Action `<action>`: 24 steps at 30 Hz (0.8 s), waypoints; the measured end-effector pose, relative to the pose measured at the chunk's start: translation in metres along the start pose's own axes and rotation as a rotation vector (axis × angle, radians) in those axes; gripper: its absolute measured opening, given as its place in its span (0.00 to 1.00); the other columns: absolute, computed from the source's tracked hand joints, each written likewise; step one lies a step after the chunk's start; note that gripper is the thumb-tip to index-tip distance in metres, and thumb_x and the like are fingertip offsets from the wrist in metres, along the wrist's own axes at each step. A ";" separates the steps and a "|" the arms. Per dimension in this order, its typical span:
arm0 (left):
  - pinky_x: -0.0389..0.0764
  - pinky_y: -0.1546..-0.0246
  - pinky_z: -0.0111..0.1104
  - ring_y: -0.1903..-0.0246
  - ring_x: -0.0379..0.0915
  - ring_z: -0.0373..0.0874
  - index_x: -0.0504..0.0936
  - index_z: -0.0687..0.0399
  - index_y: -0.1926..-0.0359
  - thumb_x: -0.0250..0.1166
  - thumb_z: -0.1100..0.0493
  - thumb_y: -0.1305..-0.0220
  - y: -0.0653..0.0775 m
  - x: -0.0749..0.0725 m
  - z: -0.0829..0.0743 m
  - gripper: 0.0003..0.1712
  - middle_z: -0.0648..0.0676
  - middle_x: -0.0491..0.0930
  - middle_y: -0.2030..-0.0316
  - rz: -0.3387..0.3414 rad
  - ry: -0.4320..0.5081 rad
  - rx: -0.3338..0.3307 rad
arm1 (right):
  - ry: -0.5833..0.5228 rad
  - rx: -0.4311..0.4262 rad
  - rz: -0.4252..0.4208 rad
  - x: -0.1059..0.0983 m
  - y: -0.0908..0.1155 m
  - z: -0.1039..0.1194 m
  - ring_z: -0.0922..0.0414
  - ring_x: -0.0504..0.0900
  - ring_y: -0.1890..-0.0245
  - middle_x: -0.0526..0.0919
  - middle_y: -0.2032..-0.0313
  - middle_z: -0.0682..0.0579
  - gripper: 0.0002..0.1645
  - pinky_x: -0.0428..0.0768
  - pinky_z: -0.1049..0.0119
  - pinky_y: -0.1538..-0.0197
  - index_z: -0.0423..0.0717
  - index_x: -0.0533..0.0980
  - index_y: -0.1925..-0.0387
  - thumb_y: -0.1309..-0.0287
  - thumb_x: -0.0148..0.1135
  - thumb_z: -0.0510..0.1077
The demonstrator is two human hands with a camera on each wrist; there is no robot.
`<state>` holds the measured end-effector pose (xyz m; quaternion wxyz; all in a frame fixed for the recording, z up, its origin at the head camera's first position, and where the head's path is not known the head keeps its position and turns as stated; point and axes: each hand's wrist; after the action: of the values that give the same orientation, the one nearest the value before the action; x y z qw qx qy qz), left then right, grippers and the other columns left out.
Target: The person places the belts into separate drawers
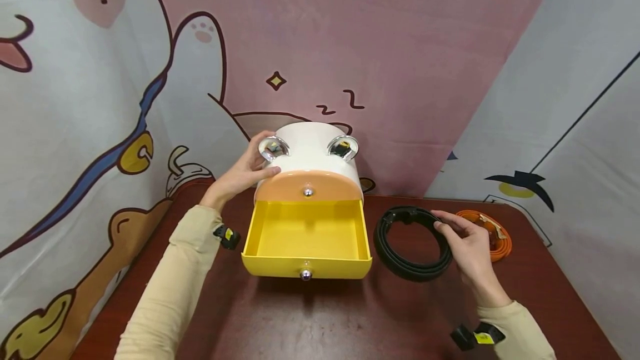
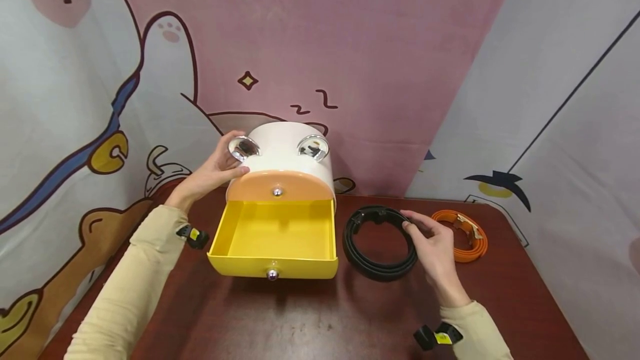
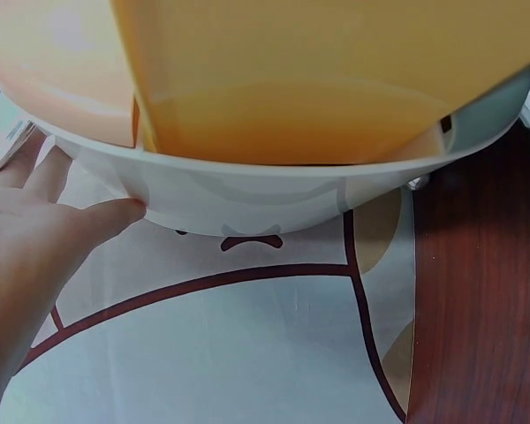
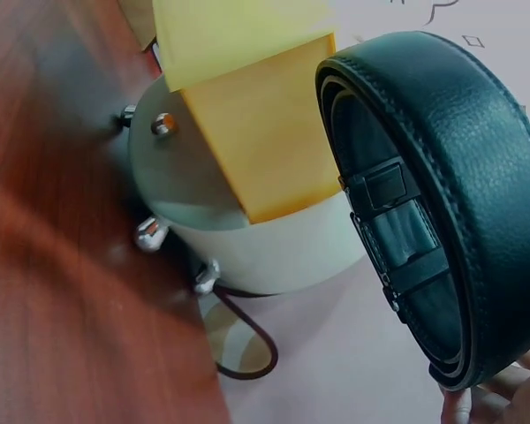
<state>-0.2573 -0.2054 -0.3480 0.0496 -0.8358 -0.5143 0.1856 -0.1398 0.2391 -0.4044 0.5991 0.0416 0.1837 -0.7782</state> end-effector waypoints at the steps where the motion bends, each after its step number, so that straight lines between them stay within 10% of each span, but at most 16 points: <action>1: 0.64 0.39 0.47 0.38 0.62 0.53 0.47 0.45 0.29 0.61 0.70 0.35 0.000 0.000 0.000 0.43 0.63 0.62 0.36 0.003 0.005 0.009 | 0.002 -0.006 0.003 0.000 -0.001 0.003 0.63 0.67 0.85 0.84 0.66 0.65 0.17 0.60 0.66 0.83 0.35 0.79 0.49 0.37 0.63 0.38; 7: 0.67 0.41 0.44 0.39 0.64 0.52 0.47 0.44 0.29 0.61 0.70 0.35 0.000 0.000 0.001 0.43 0.63 0.62 0.37 0.006 0.004 0.010 | 0.016 -0.042 0.032 0.000 -0.007 0.018 0.65 0.58 0.92 0.84 0.64 0.67 0.16 0.60 0.67 0.84 0.36 0.80 0.48 0.36 0.62 0.39; 14: 0.62 0.38 0.49 0.37 0.61 0.53 0.47 0.43 0.29 0.61 0.70 0.35 0.000 -0.001 0.001 0.43 0.63 0.60 0.34 -0.001 0.003 -0.009 | 0.061 -0.073 0.061 0.009 -0.014 0.028 0.65 0.77 0.68 0.83 0.62 0.65 0.17 0.69 0.73 0.74 0.37 0.79 0.47 0.36 0.61 0.40; 24: 0.68 0.42 0.41 0.40 0.64 0.51 0.47 0.46 0.29 0.61 0.71 0.35 -0.001 0.000 0.000 0.43 0.63 0.63 0.37 0.008 0.011 0.019 | -0.007 -0.105 0.080 0.026 -0.019 0.039 0.65 0.80 0.59 0.85 0.59 0.58 0.16 0.77 0.75 0.59 0.35 0.80 0.49 0.38 0.62 0.38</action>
<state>-0.2582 -0.2051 -0.3479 0.0597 -0.8384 -0.5087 0.1863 -0.1591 0.2061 -0.3707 0.6317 0.0146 0.2202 -0.7431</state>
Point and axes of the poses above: each hand's wrist, its own y-axis away from the middle knuckle, its own x-axis out of the palm, z = x × y
